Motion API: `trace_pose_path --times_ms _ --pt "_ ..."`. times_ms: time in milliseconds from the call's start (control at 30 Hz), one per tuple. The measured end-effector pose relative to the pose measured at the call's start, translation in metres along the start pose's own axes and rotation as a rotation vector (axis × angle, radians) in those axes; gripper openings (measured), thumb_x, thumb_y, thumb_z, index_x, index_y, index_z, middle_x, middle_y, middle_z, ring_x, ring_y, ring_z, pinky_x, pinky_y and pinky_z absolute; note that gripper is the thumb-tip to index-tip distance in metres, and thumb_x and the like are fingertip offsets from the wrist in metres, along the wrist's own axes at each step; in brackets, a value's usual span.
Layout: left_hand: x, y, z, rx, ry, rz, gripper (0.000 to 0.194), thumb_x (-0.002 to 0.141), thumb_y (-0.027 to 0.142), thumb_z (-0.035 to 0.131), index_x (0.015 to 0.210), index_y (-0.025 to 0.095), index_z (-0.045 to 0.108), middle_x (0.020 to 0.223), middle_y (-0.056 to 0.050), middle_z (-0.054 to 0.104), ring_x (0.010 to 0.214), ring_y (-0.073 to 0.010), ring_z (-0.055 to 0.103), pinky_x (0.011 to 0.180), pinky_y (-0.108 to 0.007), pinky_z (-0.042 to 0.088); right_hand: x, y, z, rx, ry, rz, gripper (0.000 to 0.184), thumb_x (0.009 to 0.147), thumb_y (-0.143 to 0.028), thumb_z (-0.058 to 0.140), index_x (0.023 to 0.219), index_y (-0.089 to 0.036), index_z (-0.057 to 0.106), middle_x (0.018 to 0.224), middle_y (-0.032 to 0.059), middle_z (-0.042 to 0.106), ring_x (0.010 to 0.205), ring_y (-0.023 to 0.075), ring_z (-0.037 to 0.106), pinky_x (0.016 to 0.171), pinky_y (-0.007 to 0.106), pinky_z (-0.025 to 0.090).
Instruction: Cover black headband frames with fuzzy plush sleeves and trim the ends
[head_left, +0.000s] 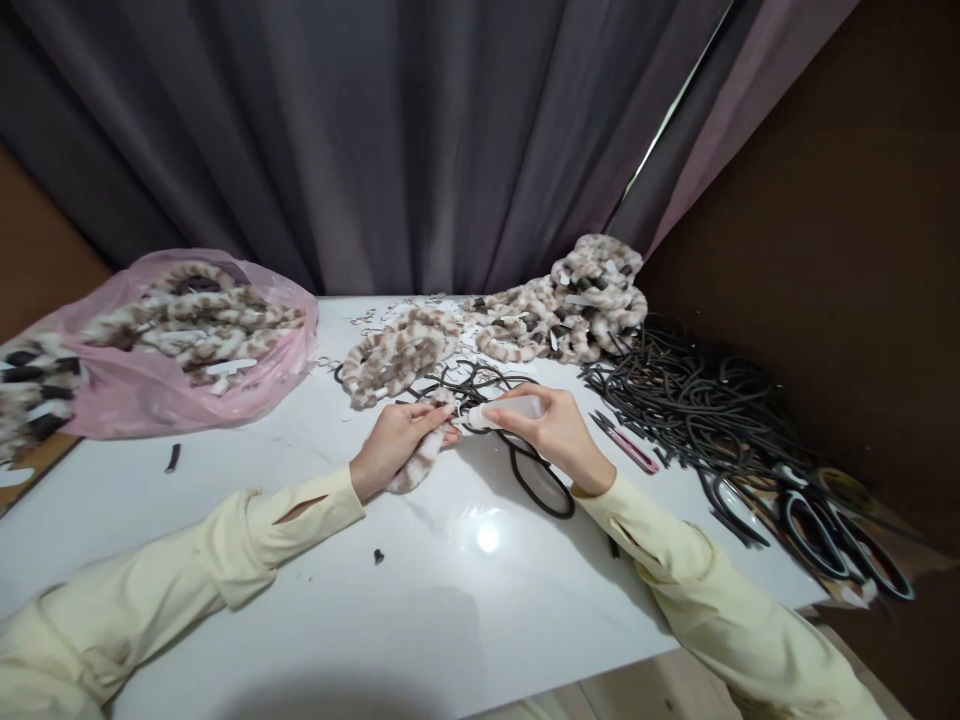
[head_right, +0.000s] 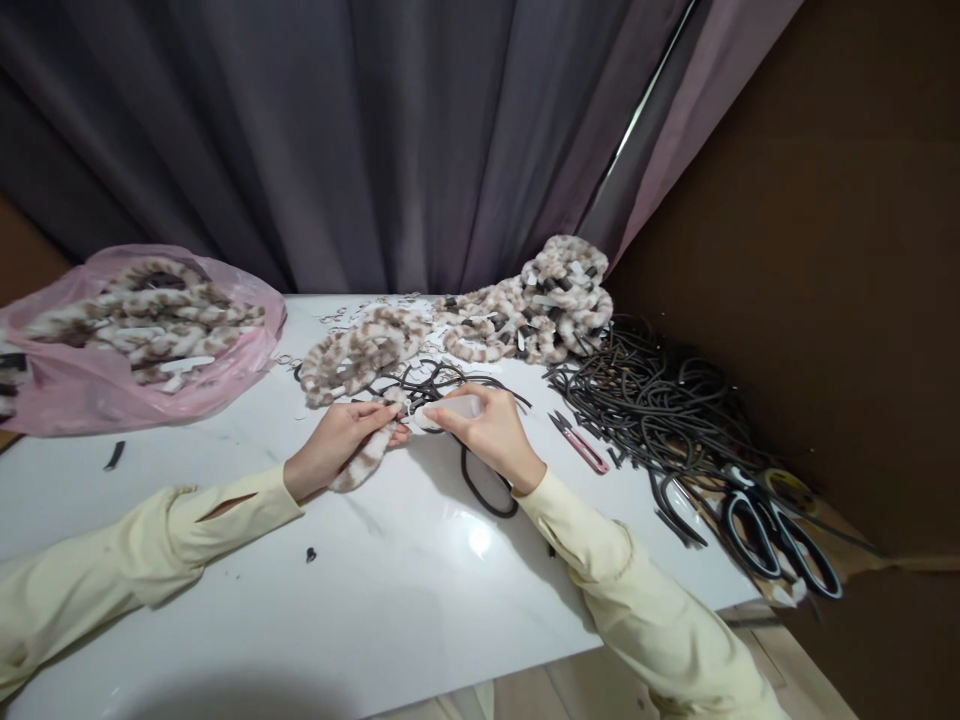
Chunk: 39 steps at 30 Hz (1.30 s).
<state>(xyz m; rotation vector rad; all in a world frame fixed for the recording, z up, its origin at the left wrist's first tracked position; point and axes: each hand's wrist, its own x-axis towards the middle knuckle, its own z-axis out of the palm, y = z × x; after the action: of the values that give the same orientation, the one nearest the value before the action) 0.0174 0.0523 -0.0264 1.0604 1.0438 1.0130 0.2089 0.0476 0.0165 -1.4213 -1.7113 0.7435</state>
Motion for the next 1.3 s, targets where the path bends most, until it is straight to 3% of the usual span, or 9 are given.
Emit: trace_pose_path --times_ms 500,933,1300 --pt "-0.001 0.002 0.002 -0.026 0.022 -0.026 0.034 0.064 0.043 0.072 0.072 0.010 0.067 0.070 -0.008 0.071 0.066 -0.0166 0.066 0.070 -0.026 0.052 0.001 0.001 0.000 0.010 0.012 -0.017 0.031 0.063 -0.042 0.069 0.074 -0.013 0.068 0.071 0.0036 0.067 0.067 0.0171 0.058 0.065 0.025 0.041" --pt "-0.002 0.002 0.002 -0.064 0.024 -0.038 0.037 0.062 0.043 0.072 0.075 0.009 0.066 0.069 -0.007 0.070 0.067 -0.0169 0.066 0.072 -0.028 0.053 0.004 -0.001 -0.010 0.047 0.050 0.032 0.036 0.059 -0.047 0.070 0.068 -0.012 0.066 0.056 0.0014 0.057 0.052 0.0115 0.046 0.051 0.023 0.036" --pt "-0.002 0.004 0.003 -0.020 0.032 -0.043 0.034 0.063 0.043 0.072 0.072 0.011 0.066 0.069 -0.007 0.070 0.065 -0.0168 0.066 0.069 -0.026 0.052 0.002 -0.001 0.000 0.073 0.014 0.056 0.034 0.061 -0.046 0.068 0.067 -0.012 0.064 0.056 -0.0005 0.054 0.052 0.0101 0.043 0.049 0.021 0.034"
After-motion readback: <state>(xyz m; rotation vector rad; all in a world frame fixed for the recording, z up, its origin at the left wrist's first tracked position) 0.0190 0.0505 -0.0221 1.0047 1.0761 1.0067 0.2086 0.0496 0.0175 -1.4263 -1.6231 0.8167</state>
